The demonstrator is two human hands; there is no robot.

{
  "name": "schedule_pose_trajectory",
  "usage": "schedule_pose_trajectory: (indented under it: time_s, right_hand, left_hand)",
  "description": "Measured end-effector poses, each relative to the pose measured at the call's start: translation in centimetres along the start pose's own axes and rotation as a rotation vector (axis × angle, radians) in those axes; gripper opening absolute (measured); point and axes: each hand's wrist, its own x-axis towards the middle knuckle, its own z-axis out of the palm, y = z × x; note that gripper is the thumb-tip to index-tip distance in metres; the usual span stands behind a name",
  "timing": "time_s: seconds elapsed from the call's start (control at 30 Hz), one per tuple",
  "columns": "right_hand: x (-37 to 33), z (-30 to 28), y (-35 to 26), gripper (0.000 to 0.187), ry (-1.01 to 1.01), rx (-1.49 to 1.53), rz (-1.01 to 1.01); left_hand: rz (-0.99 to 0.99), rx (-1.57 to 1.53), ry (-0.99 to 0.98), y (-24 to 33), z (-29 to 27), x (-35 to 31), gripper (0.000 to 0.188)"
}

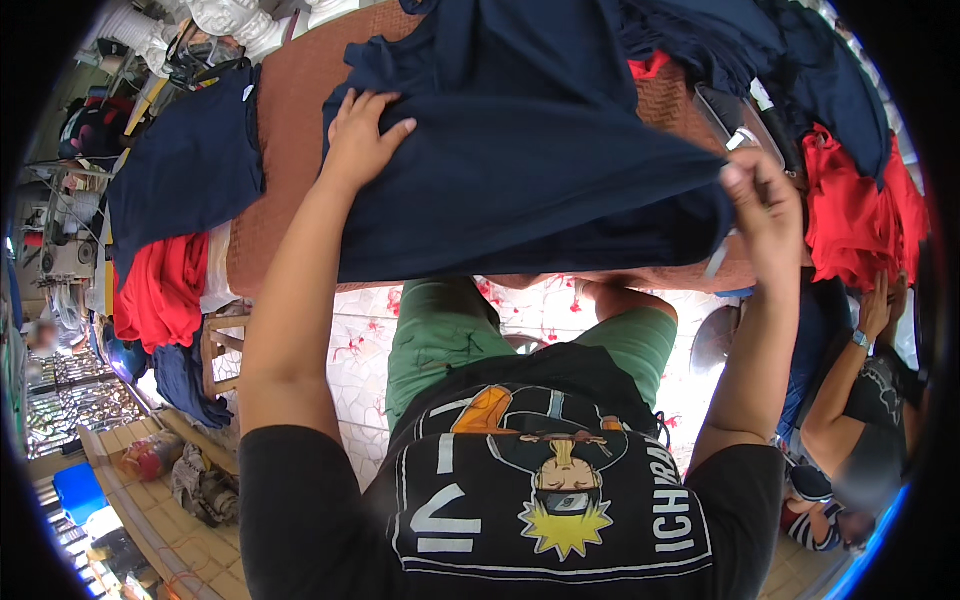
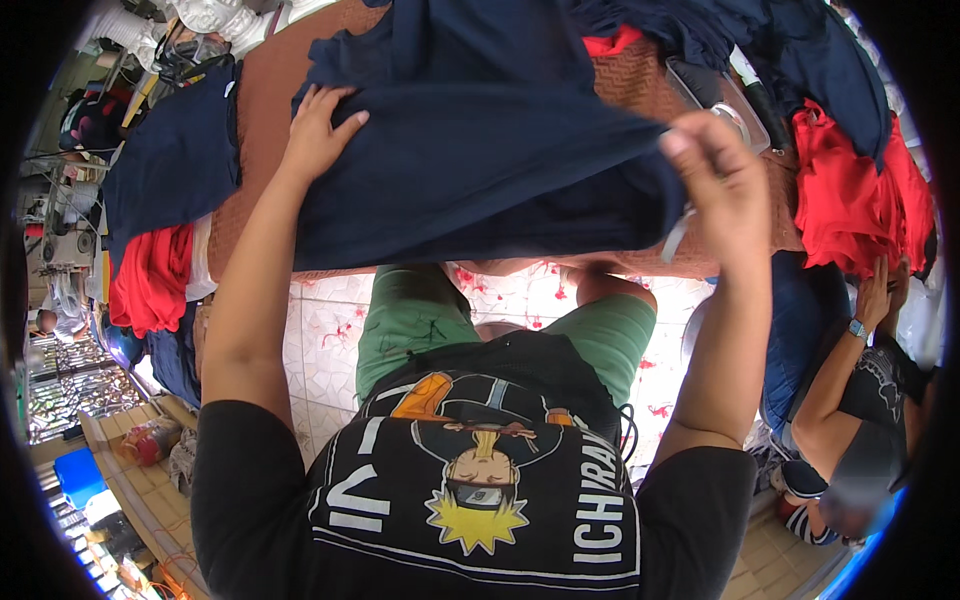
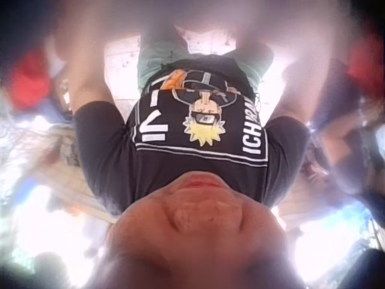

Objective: The person trims loose threads from several navy blue t-shirts using a pair of snips at a workspace table.

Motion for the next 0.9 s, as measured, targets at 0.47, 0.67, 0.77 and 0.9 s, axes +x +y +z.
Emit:
schedule_pose_trajectory:
  time_s: [0.47, 0.67, 0.77, 0.9]
  right_hand:
    - [-1.4, 8.8, 4.2, 0.043, -0.332, -0.75, -0.345]
    - [0.6, 9.3, 2.9, 0.038, 0.037, -0.656, -0.638]
    - [1.1, 6.3, 2.7, 0.025, 0.321, -0.673, -0.603]
    - [0.8, 3.0, 7.2, 0.019, 0.286, -0.746, -0.345]
  left_hand:
    - [0.122, -0.353, -0.122, 15.6, -2.2, -9.9, 0.035]
    - [0.051, -0.142, 0.082, 13.6, -3.9, -9.9, 0.048]
    - [-0.045, -0.192, 0.237, 11.3, -5.8, -11.3, 0.052]
    - [0.128, -0.304, 0.03, 9.8, -5.0, -13.9, 0.035]
